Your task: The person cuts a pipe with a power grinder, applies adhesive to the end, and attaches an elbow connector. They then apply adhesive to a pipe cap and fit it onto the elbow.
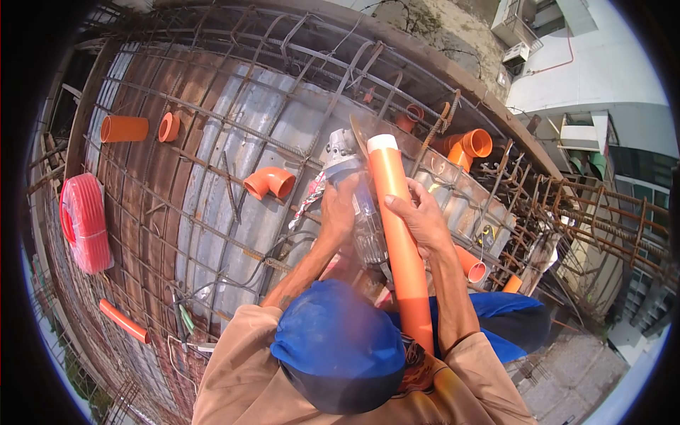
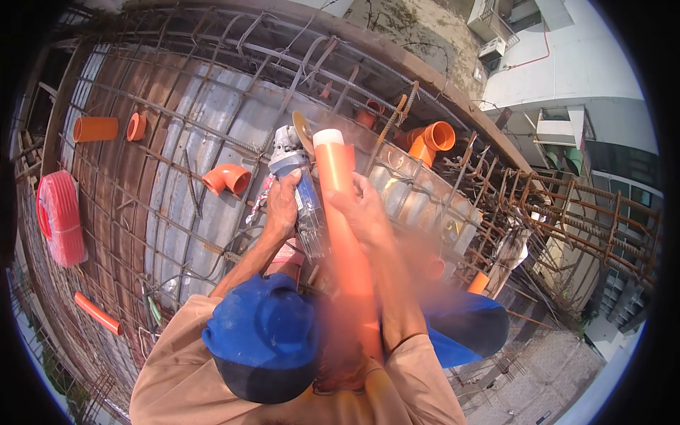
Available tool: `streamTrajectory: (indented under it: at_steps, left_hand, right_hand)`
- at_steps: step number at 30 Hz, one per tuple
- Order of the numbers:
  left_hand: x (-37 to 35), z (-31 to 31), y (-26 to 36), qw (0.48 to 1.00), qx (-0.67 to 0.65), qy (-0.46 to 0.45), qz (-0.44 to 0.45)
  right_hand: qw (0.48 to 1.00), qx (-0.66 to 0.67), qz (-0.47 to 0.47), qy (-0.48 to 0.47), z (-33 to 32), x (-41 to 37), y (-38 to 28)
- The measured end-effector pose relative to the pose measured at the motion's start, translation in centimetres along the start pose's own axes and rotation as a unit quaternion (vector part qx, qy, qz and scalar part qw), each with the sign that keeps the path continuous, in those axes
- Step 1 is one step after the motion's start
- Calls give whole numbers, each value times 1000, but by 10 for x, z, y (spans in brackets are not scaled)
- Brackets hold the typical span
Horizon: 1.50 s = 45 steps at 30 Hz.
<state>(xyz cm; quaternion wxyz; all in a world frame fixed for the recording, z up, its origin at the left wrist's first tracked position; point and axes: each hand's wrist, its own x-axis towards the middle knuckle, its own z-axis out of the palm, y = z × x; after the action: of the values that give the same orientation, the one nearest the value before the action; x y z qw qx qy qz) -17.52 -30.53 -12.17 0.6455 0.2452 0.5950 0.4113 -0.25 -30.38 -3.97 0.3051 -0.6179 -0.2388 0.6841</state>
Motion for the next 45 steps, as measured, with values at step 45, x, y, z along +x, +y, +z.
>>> streamTrajectory:
  at_steps: [45]
  left_hand:
    - [-5,-59,53,985,-151,77,41]
  right_hand:
    - [939,-328,89,-56,-27,-180,14]
